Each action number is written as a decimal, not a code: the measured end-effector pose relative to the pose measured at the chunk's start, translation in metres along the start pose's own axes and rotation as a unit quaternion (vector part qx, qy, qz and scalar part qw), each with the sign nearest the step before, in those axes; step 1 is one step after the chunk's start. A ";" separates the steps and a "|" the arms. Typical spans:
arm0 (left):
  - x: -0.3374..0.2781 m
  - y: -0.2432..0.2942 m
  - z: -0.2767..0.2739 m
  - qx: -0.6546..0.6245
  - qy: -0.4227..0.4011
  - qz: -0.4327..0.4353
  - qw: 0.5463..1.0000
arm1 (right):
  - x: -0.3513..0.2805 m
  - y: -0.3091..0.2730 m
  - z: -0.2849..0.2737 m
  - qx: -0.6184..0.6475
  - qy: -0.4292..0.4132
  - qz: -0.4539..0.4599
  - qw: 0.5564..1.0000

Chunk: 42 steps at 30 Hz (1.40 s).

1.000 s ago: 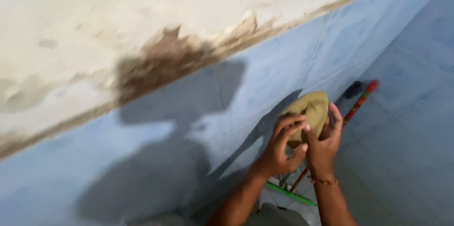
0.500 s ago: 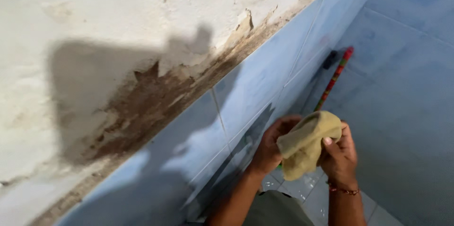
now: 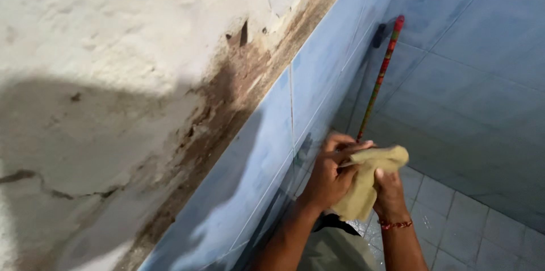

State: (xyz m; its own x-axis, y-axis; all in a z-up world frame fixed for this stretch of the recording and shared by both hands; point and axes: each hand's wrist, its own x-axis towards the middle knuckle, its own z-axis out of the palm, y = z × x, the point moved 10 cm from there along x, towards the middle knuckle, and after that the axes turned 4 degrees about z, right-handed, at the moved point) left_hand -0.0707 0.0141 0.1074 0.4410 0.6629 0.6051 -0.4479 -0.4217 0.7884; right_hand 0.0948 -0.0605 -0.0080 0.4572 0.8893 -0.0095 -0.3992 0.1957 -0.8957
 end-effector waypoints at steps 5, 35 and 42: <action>-0.005 0.030 -0.013 0.224 0.028 0.133 0.965 | -0.007 -0.004 -0.026 -0.154 0.006 -0.101 0.983; -0.060 0.129 -0.074 0.308 0.219 0.342 0.860 | -0.027 -0.122 0.286 -0.366 -0.066 -0.649 0.664; -0.062 0.121 -0.073 0.326 0.182 0.361 0.854 | -0.004 -0.137 0.289 -0.316 -0.063 -0.509 0.798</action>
State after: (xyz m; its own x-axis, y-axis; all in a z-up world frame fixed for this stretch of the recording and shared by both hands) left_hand -0.2088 -0.0326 0.1571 -0.0917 0.1830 0.9788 0.0811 -0.9783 0.1905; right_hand -0.0819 0.0289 0.2437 0.1891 0.4455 0.8751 0.6273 0.6308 -0.4567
